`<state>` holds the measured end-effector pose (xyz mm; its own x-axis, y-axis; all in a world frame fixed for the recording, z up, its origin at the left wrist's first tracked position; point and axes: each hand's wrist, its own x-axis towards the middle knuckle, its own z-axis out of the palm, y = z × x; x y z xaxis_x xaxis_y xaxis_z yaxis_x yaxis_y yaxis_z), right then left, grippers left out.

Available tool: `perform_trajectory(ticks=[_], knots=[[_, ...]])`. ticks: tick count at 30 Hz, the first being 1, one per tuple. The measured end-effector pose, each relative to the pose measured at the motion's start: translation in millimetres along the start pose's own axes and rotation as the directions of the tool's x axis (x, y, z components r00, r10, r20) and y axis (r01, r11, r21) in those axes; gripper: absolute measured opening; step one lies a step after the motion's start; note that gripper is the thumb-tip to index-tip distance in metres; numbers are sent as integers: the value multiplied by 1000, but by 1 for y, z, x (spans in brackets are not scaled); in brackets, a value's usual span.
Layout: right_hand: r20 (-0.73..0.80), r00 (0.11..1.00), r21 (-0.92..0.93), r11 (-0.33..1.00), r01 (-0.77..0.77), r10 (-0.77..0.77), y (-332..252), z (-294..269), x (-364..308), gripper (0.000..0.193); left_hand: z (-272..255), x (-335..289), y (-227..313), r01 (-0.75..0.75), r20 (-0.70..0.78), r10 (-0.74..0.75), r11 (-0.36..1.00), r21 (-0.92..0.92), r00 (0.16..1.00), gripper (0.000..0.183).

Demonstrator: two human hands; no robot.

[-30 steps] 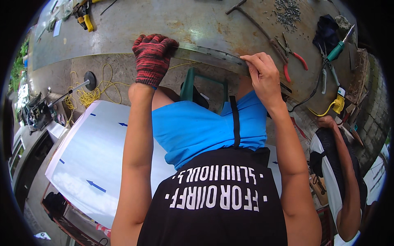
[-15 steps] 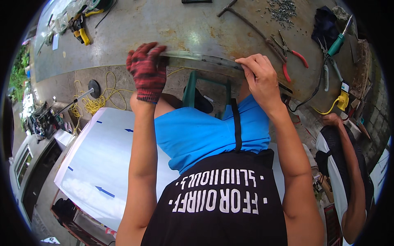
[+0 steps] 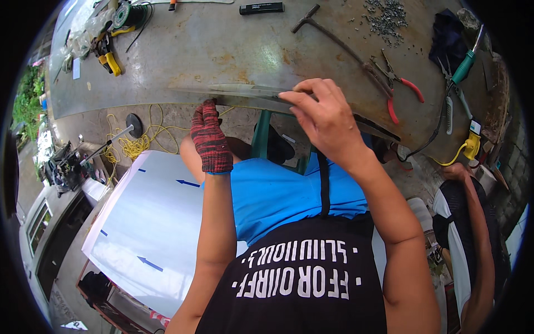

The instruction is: Soldering and assembling metal frame components for a sign assembly.

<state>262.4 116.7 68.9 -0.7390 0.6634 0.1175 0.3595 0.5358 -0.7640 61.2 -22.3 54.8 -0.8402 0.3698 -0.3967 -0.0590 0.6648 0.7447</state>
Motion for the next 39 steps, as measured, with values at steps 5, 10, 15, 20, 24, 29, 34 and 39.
perform_trajectory(ticks=[5, 10, 15, 20, 24, 29, 34, 39], knots=[[64, 994, -56, 994, 96, -93, -2, 14, 13, 42, 4, 2, 9, 13, 25, -12, 1000, -27, 1000, 38], [103, 982, -78, 983, 168, -160, -6, 28, 32, 42, 11, 18, -8, -76, 12, 76, 996, -37, 997, 39], [186, 965, -83, 976, 202, -184, -1, 44, 42, 40, 14, 33, -25, -97, -35, 96, 995, -27, 995, 39], [189, 963, -95, 972, 213, -193, 3, 49, 43, 38, 9, 40, -24, -122, -66, 125, 991, 47, 990, 40], [207, 956, -133, 962, 238, -207, 3, 51, 44, 38, 7, 48, -24, -118, -57, 125, 986, 120, 991, 45], [221, 947, -210, 936, 281, -234, -4, 58, 51, 37, 5, 46, -20, -124, -60, 138, 973, 197, 989, 46], [292, 935, -180, 948, 262, -202, -1, 69, 55, 38, 5, 45, -19, -86, -68, 96, 988, 131, 993, 46], [232, 938, -182, 936, 302, -257, 3, 71, 55, 32, 6, 42, -17, -102, -72, 111, 988, 119, 991, 43]])
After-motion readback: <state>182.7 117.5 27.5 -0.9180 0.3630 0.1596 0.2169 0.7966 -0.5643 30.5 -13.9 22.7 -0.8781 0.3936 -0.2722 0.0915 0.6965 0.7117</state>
